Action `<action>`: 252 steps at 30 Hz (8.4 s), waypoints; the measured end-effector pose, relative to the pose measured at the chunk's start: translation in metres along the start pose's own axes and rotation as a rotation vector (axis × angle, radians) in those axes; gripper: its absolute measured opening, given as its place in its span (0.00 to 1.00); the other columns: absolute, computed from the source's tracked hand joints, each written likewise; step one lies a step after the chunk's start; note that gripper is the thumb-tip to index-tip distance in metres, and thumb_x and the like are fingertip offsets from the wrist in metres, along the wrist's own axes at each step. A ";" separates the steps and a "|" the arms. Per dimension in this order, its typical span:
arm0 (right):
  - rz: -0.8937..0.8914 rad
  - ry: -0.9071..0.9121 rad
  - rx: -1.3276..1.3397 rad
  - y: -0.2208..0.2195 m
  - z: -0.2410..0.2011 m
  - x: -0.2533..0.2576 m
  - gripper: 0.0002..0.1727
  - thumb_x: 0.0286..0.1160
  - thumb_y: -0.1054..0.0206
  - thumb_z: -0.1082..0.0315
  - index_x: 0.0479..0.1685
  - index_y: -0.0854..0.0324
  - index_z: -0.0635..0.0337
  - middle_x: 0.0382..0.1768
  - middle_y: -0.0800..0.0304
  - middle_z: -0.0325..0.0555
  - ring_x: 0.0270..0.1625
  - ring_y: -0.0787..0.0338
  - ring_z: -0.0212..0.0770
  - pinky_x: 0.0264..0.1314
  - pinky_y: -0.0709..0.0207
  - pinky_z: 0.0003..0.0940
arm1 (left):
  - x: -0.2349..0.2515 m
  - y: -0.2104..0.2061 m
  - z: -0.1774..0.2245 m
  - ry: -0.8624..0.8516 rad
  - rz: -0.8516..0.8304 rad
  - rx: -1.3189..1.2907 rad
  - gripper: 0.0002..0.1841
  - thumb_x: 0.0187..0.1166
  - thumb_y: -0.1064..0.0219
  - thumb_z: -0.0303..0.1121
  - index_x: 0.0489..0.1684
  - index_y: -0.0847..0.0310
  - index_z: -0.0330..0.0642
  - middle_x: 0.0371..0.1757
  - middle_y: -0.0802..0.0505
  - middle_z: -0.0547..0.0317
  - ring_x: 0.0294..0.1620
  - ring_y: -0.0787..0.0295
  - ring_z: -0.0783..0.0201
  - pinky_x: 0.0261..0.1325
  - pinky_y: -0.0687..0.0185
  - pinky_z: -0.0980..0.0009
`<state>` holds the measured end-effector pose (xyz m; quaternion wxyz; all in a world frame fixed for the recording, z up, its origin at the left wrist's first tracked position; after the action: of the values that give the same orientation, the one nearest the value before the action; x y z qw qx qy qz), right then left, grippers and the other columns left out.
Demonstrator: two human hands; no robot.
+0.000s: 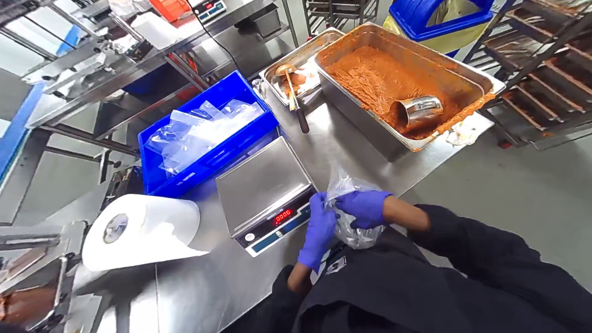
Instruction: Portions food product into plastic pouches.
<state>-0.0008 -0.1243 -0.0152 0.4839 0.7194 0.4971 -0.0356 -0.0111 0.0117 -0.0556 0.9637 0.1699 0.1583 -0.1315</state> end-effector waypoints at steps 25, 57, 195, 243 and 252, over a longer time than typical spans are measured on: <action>1.063 -0.325 0.049 0.115 0.089 -0.113 0.36 0.79 0.30 0.56 0.87 0.32 0.55 0.84 0.28 0.58 0.80 0.22 0.61 0.78 0.31 0.67 | 0.065 0.036 0.030 -0.070 -0.122 0.126 0.27 0.97 0.62 0.44 0.80 0.30 0.37 0.66 0.15 0.39 0.53 0.10 0.56 0.57 0.13 0.59; 0.025 -0.260 -0.583 0.206 0.320 -0.042 0.07 0.62 0.24 0.67 0.32 0.10 0.62 0.34 0.10 0.60 0.46 0.11 0.67 0.47 0.25 0.70 | 0.122 -0.021 0.068 0.170 0.375 -0.115 0.26 0.96 0.64 0.44 0.70 0.24 0.38 0.54 0.13 0.57 0.44 0.16 0.73 0.50 0.18 0.71; 1.064 -0.376 0.172 0.223 0.248 -0.197 0.11 0.66 0.23 0.65 0.41 0.12 0.61 0.34 0.11 0.41 0.34 0.15 0.29 0.41 0.18 0.32 | 0.224 -0.007 0.109 -0.110 0.105 0.496 0.17 0.89 0.44 0.38 0.44 0.12 0.35 0.45 0.08 0.38 0.51 0.09 0.39 0.53 0.18 0.39; 1.243 0.082 0.500 0.207 0.198 -0.189 0.08 0.62 0.18 0.66 0.34 0.09 0.41 0.35 0.06 0.21 0.39 0.10 0.21 0.45 0.14 0.20 | 0.213 0.012 0.088 -0.011 -0.167 -0.195 0.19 0.94 0.51 0.46 0.62 0.22 0.41 0.38 0.22 0.57 0.33 0.31 0.67 0.40 0.30 0.67; 0.907 0.320 -0.501 0.220 0.100 -0.099 0.17 0.74 0.30 0.60 0.22 0.13 0.65 0.20 0.13 0.51 0.25 0.19 0.38 0.54 0.31 0.43 | 0.254 0.004 0.054 -0.023 -0.209 -0.366 0.16 0.89 0.44 0.47 0.58 0.18 0.49 0.37 0.19 0.66 0.28 0.29 0.74 0.31 0.31 0.75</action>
<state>0.1573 -0.2726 0.1302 0.5257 0.7208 0.1976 0.4062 0.2367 -0.0556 -0.0949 0.9614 -0.0269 0.1855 -0.2017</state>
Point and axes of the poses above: each hand's wrist, its own x-axis towards the middle knuckle, its own y-axis out of the back of the hand, z = x × y, the point moved 4 cm from there along x, towards the middle knuckle
